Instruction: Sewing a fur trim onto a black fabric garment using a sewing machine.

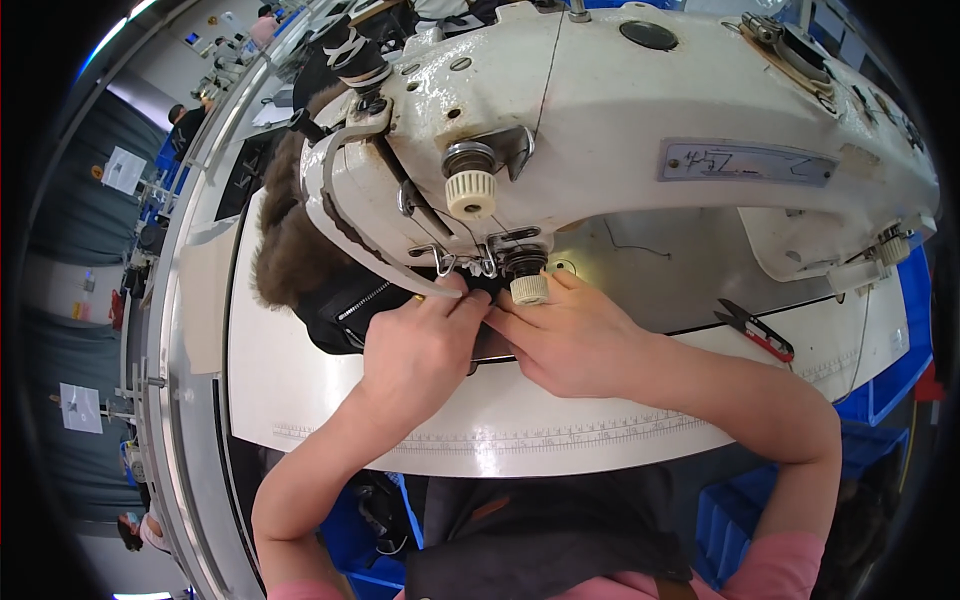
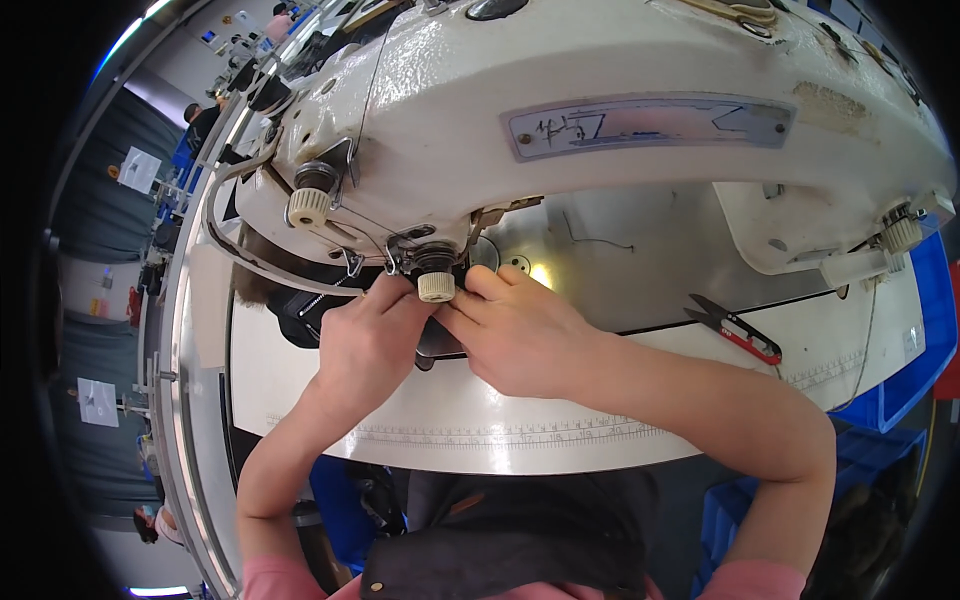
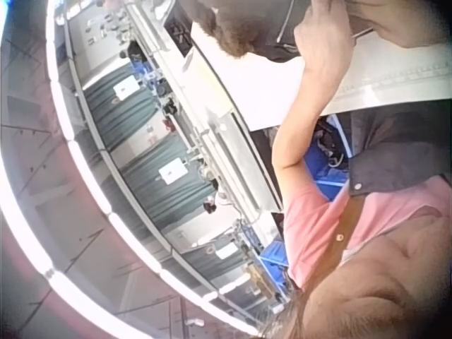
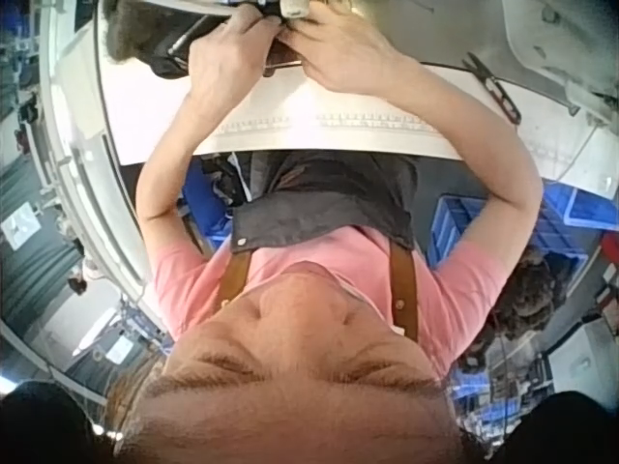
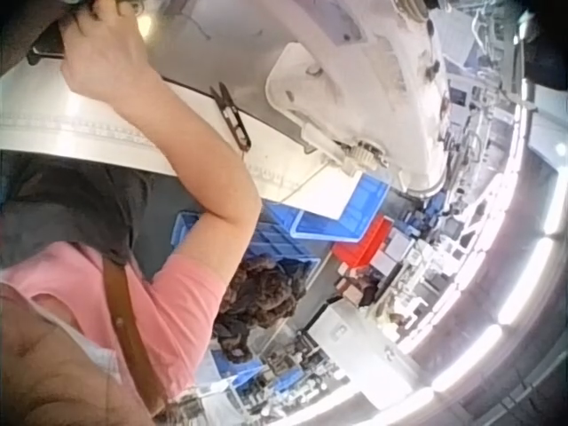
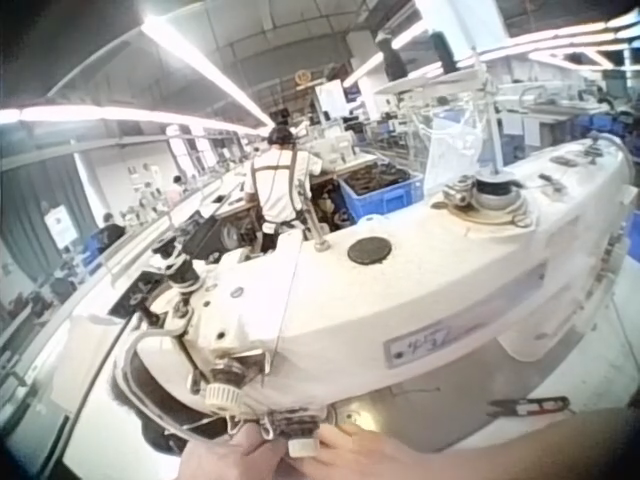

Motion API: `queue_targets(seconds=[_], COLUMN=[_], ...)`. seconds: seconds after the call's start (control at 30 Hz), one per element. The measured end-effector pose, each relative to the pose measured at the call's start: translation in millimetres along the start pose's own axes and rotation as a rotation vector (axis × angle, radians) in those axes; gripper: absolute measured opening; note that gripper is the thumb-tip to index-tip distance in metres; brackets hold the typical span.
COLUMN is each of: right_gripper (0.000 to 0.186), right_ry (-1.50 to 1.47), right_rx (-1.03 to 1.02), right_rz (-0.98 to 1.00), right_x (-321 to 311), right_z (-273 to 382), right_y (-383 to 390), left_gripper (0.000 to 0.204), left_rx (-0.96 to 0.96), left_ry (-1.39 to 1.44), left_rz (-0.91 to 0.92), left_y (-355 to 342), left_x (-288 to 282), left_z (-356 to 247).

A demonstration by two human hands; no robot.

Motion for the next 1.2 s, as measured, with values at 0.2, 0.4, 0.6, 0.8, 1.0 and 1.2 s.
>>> queue_targets(seconds=[0.2, 0.4, 0.6, 0.8, 1.0, 1.2], right_gripper=[0.015, 0.01, 0.034, 0.033, 0.028, 0.011], right_ry=[0.028, -0.018, 0.236, 0.117, 0.168, 0.232], right_rx=[-0.126, -0.102, 0.027, 0.006, -0.017, 0.03], right_rz=[0.053, -0.078, 0.059, 0.068, 0.056, 0.03], right_x=[16, -18, -10, -15, -14, -13], right_z=[4, -4, -25, -25, -25, -24], right_y=[0, 11, 6, 12, 11, 11], left_gripper=[0.026, 0.019, 0.034, 0.038, 0.031, 0.02], left_rx=[0.016, 0.139, 0.078, 0.018, 0.031, 0.031], left_ry=[0.027, -0.165, -0.278, -0.269, -0.199, -0.229], left_rz=[-0.065, -0.02, -0.071, -0.075, -0.086, -0.052], left_y=[0, 21, 28, 29, 23, 17], left_x=[3, 17, 28, 27, 26, 35], left_z=[-9, -36, -60, -63, -63, -62])
Point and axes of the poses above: each hand's wrist, its own y-axis away from the middle knuckle, its own x-axis out of the palm, z = x × y, the point moved 5 cm from there along -y, towards the middle knuckle, and after that the axes turned 9 degrees about -z, right-handed, at the moved point
